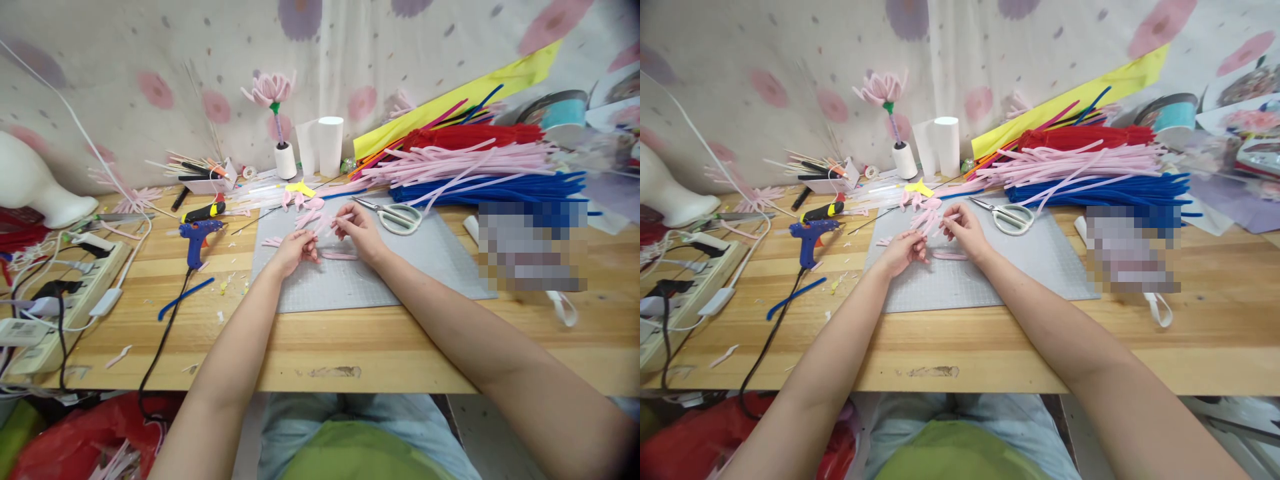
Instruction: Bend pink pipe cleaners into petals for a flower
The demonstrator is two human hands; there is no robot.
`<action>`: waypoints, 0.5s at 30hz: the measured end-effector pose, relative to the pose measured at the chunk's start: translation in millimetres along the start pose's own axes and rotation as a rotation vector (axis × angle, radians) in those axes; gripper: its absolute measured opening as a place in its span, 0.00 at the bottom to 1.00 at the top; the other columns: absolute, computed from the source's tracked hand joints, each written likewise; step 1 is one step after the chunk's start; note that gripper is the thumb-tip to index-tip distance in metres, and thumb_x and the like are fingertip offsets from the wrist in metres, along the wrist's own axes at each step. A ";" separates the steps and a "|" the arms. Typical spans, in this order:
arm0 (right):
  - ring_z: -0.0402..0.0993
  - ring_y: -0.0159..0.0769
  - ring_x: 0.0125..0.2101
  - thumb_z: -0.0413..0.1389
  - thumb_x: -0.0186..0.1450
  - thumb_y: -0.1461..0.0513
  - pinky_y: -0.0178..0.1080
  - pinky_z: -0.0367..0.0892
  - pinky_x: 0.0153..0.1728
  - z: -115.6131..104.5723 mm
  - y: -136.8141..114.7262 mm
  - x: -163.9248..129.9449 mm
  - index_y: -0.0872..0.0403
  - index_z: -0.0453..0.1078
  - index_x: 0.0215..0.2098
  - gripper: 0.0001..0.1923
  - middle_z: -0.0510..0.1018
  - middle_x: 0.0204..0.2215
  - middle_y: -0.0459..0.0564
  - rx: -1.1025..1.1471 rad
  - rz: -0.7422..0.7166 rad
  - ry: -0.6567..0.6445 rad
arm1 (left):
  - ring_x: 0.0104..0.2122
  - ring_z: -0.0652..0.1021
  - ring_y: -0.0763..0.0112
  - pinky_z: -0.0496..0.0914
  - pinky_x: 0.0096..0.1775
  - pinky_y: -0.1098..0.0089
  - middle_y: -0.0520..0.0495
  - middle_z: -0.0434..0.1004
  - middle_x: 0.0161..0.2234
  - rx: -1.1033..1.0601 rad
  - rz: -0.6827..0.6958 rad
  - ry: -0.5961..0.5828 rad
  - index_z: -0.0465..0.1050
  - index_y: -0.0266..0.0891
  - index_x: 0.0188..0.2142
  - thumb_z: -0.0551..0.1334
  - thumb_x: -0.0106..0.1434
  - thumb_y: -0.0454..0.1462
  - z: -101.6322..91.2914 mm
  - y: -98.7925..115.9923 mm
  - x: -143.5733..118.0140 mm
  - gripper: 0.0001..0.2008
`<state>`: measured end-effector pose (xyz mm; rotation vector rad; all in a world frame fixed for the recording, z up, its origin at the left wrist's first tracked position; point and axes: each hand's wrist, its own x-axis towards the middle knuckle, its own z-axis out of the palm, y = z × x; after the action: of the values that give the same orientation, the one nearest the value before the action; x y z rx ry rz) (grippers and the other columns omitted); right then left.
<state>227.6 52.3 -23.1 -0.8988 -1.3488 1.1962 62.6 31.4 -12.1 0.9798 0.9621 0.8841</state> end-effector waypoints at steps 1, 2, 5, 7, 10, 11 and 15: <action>0.65 0.27 0.21 0.55 0.54 0.54 0.32 0.61 0.22 -0.2 -0.9 0.3 0.52 0.57 0.33 0.14 0.71 0.26 0.43 0.053 0.031 -0.016 | 0.15 0.66 0.80 0.72 0.23 0.70 0.59 0.57 0.15 -0.014 -0.005 -0.010 0.63 0.36 0.25 0.61 0.56 0.42 -1.1 0.4 -0.4 0.12; 0.64 0.26 0.21 0.56 0.54 0.54 0.32 0.61 0.22 -0.5 -1.9 0.2 0.52 0.57 0.32 0.14 0.71 0.26 0.43 0.098 0.057 -0.036 | 0.14 0.65 0.80 0.72 0.23 0.70 0.59 0.56 0.15 -0.026 -0.009 -0.011 0.63 0.36 0.25 0.61 0.55 0.42 -2.0 0.7 -0.7 0.12; 0.64 0.26 0.21 0.57 0.52 0.54 0.31 0.60 0.22 -0.6 -4.7 -1.2 0.53 0.58 0.31 0.15 0.71 0.25 0.43 0.180 0.108 -0.093 | 0.14 0.63 0.81 0.72 0.22 0.70 0.59 0.54 0.15 -0.065 -0.012 0.014 0.63 0.36 0.24 0.61 0.56 0.42 -2.9 2.1 -1.2 0.12; 0.64 0.26 0.21 0.57 0.53 0.56 0.31 0.60 0.22 0.9 -5.3 -2.3 0.53 0.59 0.33 0.15 0.71 0.25 0.43 0.182 0.128 -0.118 | 0.14 0.63 0.81 0.72 0.22 0.70 0.60 0.54 0.14 -0.066 -0.019 0.011 0.63 0.36 0.24 0.60 0.56 0.41 -2.0 3.2 -1.5 0.11; 0.63 0.25 0.20 0.57 0.53 0.58 0.31 0.59 0.22 5.4 -4.7 -3.5 0.53 0.61 0.40 0.18 0.72 0.24 0.41 0.118 0.157 -0.198 | 0.13 0.62 0.81 0.71 0.21 0.71 0.60 0.53 0.14 0.000 -0.026 -0.023 0.63 0.36 0.24 0.60 0.56 0.39 1.6 3.9 -1.7 0.10; 0.63 0.26 0.20 0.56 0.53 0.58 0.31 0.59 0.22 6.9 -4.3 -3.8 0.53 0.61 0.43 0.19 0.72 0.24 0.41 0.087 0.167 -0.233 | 0.12 0.62 0.81 0.71 0.20 0.71 0.60 0.53 0.13 0.035 -0.028 -0.033 0.63 0.36 0.24 0.60 0.56 0.39 3.2 3.5 -1.5 0.10; 0.63 0.26 0.21 0.55 0.55 0.60 0.31 0.60 0.22 8.4 -3.3 -4.6 0.56 0.63 0.45 0.19 0.71 0.24 0.42 -0.020 0.178 -0.335 | 0.10 0.62 0.81 0.69 0.19 0.72 0.60 0.51 0.11 0.157 -0.048 0.016 0.61 0.37 0.21 0.58 0.58 0.39 9.6 -2.2 3.1 0.12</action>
<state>220.4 45.7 -20.3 -0.8726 -1.5726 1.5238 72.9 31.0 -12.5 1.0798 1.0766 0.7861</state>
